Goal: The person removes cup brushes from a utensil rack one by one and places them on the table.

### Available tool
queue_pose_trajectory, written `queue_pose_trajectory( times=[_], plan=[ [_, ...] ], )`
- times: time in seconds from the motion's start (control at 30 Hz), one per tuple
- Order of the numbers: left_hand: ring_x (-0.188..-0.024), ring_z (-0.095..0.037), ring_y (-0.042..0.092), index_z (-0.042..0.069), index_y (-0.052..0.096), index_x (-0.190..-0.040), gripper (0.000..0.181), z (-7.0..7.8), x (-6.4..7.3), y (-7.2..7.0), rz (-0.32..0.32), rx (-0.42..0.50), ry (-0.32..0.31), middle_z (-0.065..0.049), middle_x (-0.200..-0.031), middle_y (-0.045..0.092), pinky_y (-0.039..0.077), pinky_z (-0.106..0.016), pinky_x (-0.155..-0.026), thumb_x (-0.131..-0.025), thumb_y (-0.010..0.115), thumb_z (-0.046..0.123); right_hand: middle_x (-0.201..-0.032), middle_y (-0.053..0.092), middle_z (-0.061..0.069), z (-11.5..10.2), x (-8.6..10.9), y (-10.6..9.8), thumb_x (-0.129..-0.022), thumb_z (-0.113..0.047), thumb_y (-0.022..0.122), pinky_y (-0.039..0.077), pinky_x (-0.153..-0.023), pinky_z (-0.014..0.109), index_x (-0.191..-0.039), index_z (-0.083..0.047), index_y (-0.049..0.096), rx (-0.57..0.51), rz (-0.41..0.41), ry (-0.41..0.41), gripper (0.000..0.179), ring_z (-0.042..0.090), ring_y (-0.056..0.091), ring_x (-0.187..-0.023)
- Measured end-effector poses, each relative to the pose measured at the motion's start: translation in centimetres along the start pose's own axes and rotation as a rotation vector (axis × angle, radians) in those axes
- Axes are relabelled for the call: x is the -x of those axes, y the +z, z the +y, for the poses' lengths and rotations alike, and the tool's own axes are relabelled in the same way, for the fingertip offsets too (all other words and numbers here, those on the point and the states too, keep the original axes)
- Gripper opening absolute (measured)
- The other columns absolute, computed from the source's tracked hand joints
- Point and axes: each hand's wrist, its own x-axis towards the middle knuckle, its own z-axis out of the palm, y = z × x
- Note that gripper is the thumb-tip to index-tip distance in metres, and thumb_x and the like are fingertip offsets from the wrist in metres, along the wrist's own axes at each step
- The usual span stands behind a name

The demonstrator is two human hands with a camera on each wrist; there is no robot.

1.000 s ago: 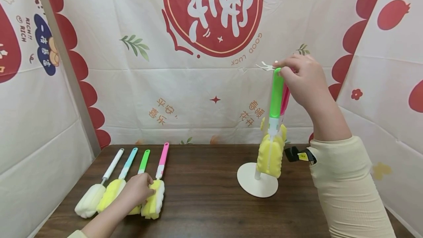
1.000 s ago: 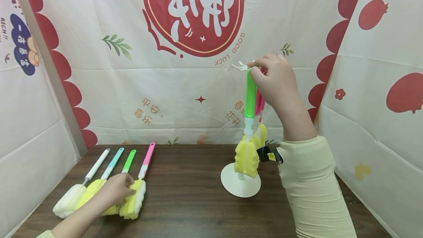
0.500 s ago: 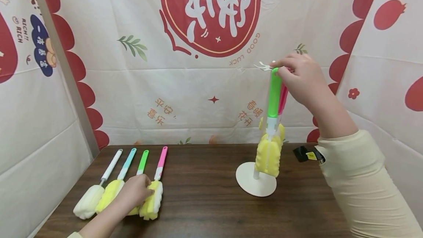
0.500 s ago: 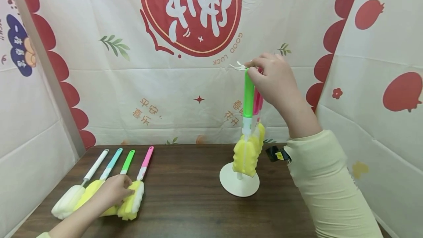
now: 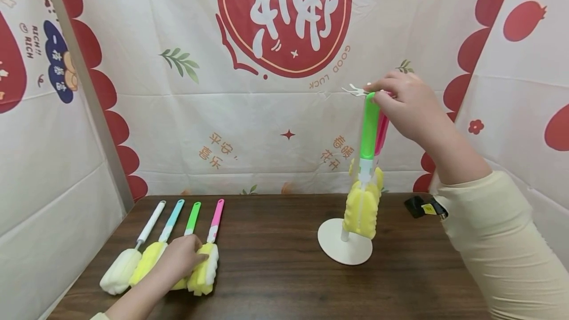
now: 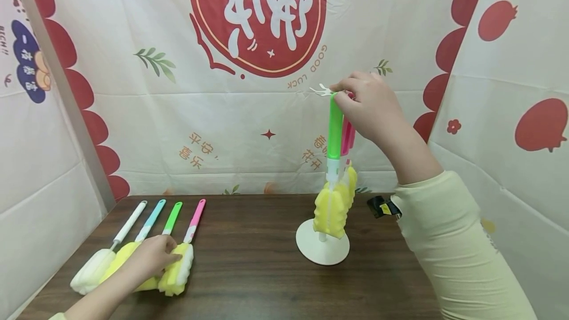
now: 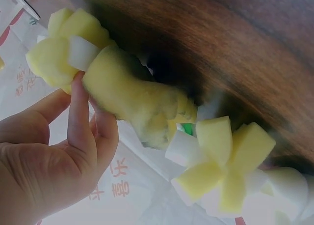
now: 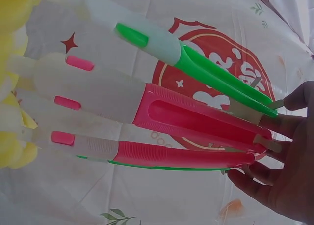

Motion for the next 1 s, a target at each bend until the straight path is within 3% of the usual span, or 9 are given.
queue_pose_trajectory(
  times=[0.17,0.67,1.0],
  plan=[
    [-0.055,-0.015,0.054,-0.002,0.065,-0.098,0.026,-0.1,-0.1,0.1,0.023,-0.012,0.021,-0.007,-0.083,0.062,0.047,-0.03,-0.052,-0.084,0.076,0.016,-0.115,0.06,0.013,0.3,0.0,0.0,-0.095,-0.021,0.041,0.045,-0.076,0.051,-0.12,-0.005,0.068,0.0,-0.001,-0.013,0.04,0.035,0.047,-0.108],
    [-0.079,-0.021,0.059,0.0,0.064,-0.106,0.032,0.3,-0.1,-0.6,0.022,-0.076,0.086,-0.009,-0.094,0.066,0.051,-0.044,-0.072,-0.087,0.074,0.024,-0.116,0.06,0.011,1.2,0.2,0.1,-0.097,-0.023,0.048,0.047,-0.079,0.056,-0.122,-0.008,0.067,-0.056,0.033,-0.044,0.035,0.033,0.047,-0.112],
    [-0.077,-0.021,0.058,0.002,0.063,-0.107,0.033,1.3,0.3,-1.4,0.008,-0.113,0.088,-0.006,-0.088,0.064,0.052,-0.044,-0.071,-0.088,0.071,0.029,-0.115,0.061,0.009,1.7,0.3,0.3,-0.097,-0.023,0.051,0.047,-0.077,0.051,-0.121,-0.009,0.068,-0.073,0.074,-0.069,0.033,0.03,0.047,-0.111]
  ],
)
